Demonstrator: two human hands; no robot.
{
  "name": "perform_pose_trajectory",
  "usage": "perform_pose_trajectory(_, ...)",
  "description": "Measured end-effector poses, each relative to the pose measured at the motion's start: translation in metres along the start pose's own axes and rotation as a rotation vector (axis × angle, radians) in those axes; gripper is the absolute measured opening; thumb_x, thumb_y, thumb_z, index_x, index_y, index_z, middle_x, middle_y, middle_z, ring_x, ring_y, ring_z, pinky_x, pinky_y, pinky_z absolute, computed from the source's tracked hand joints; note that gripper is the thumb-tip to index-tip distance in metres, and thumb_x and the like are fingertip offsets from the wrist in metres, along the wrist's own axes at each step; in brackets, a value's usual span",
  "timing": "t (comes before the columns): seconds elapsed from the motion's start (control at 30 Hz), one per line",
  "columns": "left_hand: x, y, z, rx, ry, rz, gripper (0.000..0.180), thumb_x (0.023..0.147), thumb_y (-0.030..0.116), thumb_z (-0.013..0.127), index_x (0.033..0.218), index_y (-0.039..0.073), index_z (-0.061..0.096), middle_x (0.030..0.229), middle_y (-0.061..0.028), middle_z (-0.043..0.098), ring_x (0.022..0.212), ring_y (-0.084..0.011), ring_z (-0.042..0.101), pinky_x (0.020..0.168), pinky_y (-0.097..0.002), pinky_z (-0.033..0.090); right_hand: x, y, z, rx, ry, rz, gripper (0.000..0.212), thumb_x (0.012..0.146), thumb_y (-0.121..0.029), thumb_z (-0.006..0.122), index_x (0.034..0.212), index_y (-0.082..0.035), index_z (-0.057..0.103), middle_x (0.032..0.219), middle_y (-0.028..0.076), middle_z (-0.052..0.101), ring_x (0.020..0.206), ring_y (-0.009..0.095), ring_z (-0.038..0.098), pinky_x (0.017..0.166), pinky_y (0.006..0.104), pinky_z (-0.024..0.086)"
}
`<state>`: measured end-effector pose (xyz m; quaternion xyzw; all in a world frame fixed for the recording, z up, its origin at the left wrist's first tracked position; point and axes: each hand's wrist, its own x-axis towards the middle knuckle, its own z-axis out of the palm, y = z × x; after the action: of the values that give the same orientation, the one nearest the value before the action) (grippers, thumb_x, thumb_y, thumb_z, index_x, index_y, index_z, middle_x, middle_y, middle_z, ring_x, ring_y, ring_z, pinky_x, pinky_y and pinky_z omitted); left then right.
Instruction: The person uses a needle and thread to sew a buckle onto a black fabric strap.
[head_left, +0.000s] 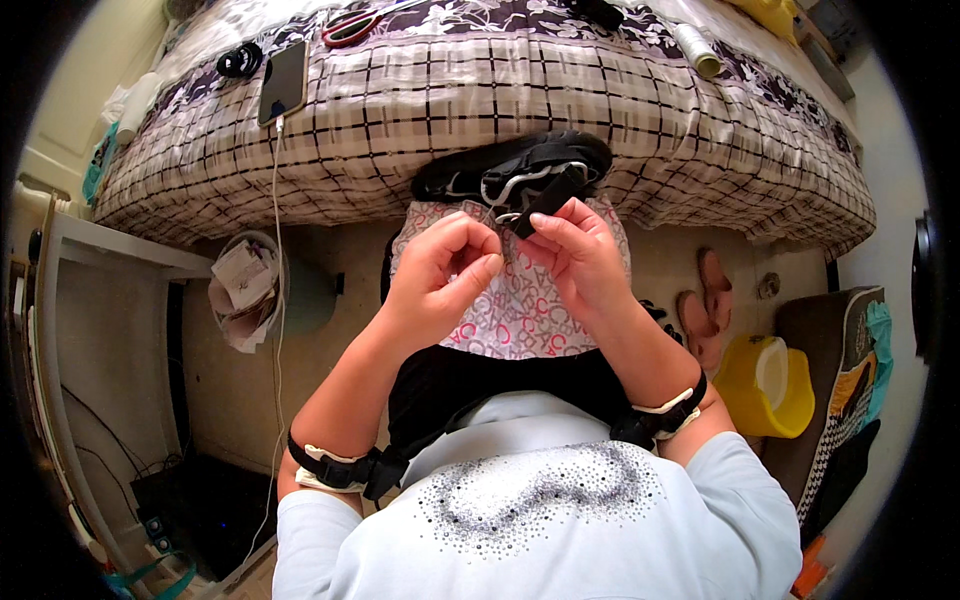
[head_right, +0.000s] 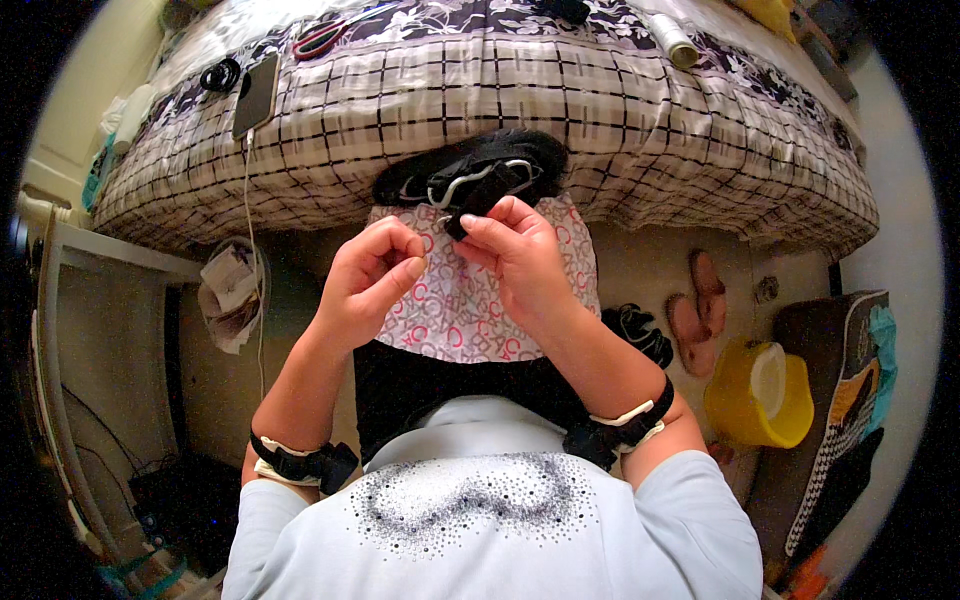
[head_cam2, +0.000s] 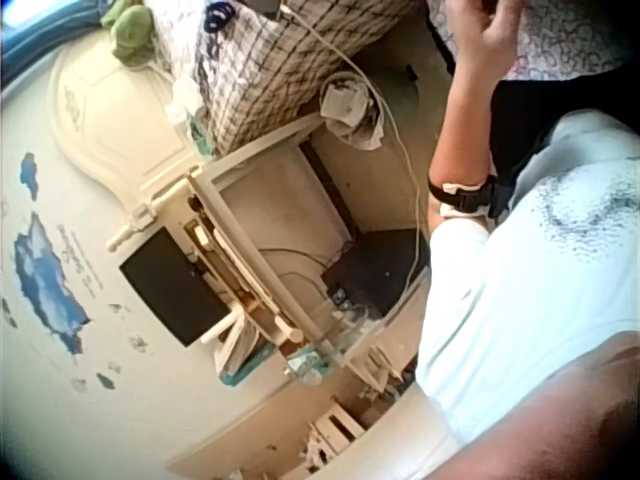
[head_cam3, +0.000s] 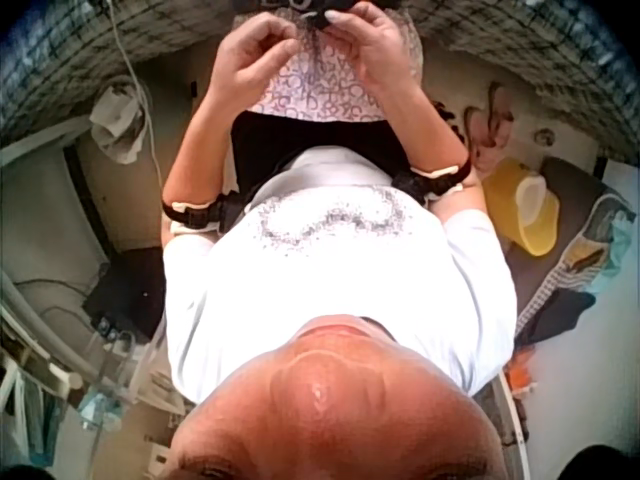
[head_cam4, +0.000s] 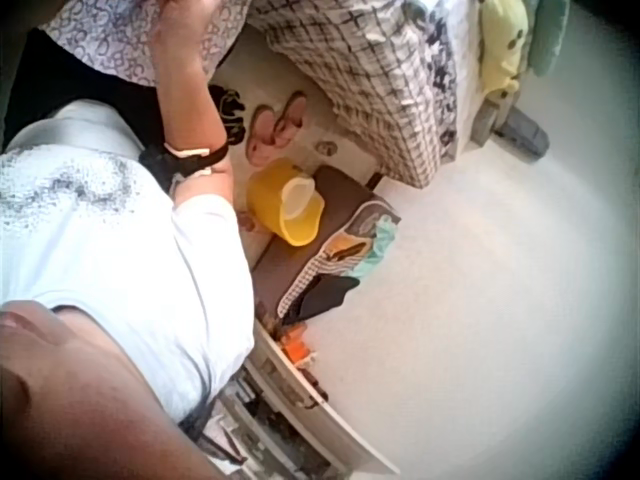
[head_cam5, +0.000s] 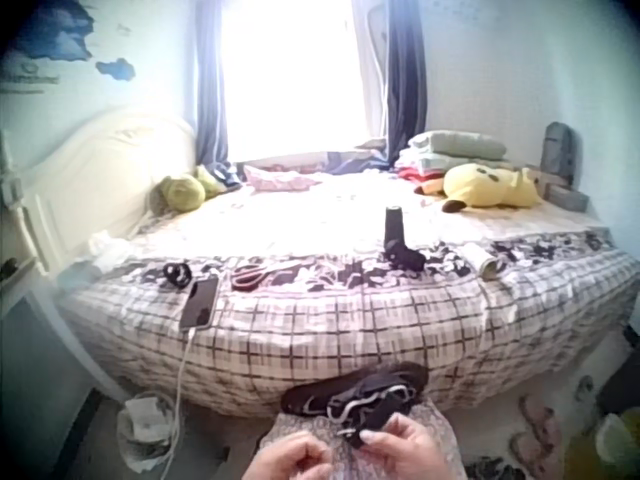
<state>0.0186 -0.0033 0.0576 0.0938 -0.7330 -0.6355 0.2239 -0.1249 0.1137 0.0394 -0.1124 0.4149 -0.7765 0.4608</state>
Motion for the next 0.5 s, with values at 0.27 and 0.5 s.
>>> perform_pose_trajectory(0.27, 0.002, -0.001, -0.008, 0.519, 0.157, 0.105, 0.009, 0.084, 0.007, 0.062, 0.089, 0.000, 0.064, 0.075, -0.0044, 0.053, 0.064, -0.0114, 0.050, 0.056, -0.0231, 0.040, 0.000, 0.007, -0.005, -0.414, -0.213, -0.545, 0.017, 0.079, 0.009, 0.063, 0.090, -0.004, 0.061, 0.092, 0.001, 0.058, 0.078, 0.008, 0.057, 0.067, 0.0194, 0.046)
perform_pose_trajectory(0.5, 0.018, 0.001, -0.001, 0.262, 0.046, 0.021, 0.009, 0.081, 0.005, 0.064, 0.090, 0.001, 0.064, 0.077, -0.0013, 0.053, 0.067, -0.0078, 0.049, 0.059, -0.0211, 0.040, 0.002, 0.003, -0.014, -0.568, -0.341, -0.606, 0.021, 0.076, 0.014, 0.058, 0.090, -0.001, 0.062, 0.098, 0.008, 0.058, 0.090, 0.013, 0.059, 0.077, 0.0232, 0.049)
